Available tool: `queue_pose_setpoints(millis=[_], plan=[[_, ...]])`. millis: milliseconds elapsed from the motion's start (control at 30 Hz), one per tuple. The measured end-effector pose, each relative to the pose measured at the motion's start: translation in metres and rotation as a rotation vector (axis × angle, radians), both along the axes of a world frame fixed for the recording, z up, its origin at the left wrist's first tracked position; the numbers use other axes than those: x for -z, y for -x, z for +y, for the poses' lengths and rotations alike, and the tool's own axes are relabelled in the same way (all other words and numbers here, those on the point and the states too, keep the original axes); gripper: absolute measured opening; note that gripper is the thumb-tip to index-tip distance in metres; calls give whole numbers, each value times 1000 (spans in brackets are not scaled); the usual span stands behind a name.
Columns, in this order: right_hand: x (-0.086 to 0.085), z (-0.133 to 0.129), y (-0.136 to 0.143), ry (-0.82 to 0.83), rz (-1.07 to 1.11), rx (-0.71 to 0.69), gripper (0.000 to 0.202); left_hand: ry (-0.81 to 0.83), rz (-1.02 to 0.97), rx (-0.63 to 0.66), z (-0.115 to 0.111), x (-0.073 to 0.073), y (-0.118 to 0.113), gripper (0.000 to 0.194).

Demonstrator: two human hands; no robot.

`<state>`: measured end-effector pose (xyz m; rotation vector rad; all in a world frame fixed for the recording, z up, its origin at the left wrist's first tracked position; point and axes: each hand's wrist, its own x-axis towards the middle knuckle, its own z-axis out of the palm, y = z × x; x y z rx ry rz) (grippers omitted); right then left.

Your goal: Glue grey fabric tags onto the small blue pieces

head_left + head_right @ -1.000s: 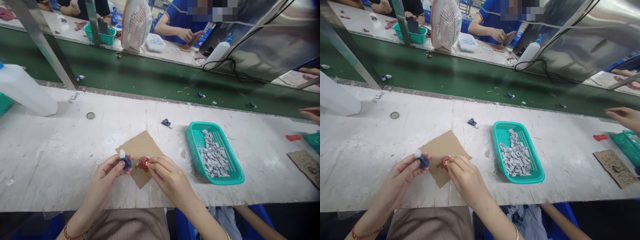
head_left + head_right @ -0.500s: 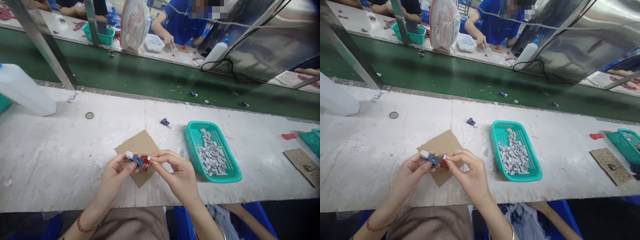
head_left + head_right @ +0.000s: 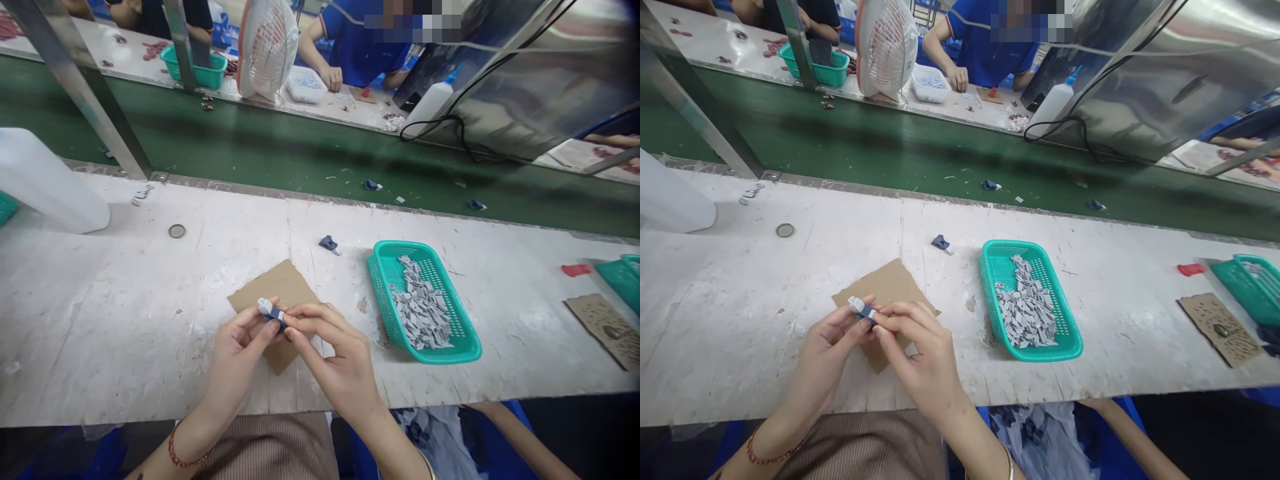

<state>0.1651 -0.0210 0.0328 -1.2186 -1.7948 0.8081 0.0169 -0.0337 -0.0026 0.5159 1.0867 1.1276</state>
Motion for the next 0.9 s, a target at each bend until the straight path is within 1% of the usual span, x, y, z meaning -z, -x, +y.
queue_pose_setpoints(millis=[67,133,267,333,367,433,500,567,600,667,700,767,833,867,900], plan=[[3,-3,-1,-15,-27,11,25,15,-44,-11,0,0,-3,36],[5,-6,-1,19,-9,19,25,23,-75,2,0,0,-5,40],[6,-9,-6,196,185,43,20,38,-22,46,6,2,-8,48],[4,-8,-18,226,235,96,22,45,36,47,11,3,-6,47],[2,-5,-29,207,222,141,22,45,61,49,14,3,-4,48],[-1,3,-58,126,112,261,21,30,105,68,21,2,3,51],[-1,15,-98,46,-89,400,19,-7,159,90,29,0,11,55],[3,32,-139,44,-309,471,24,-63,231,94,42,-4,19,55],[6,41,-157,51,-409,456,25,-97,268,87,50,-5,22,54],[14,57,-186,92,-593,331,27,-183,335,60,74,-7,28,46],[18,63,-195,108,-648,263,27,-235,369,51,89,-7,30,42],[24,72,-205,118,-693,170,25,-343,458,43,126,-5,34,36],[26,76,-206,102,-688,146,21,-416,619,38,171,0,38,32],[26,76,-206,92,-686,143,20,-432,751,30,194,2,40,30],[26,75,-205,83,-683,142,19,-434,944,58,216,5,42,30]])
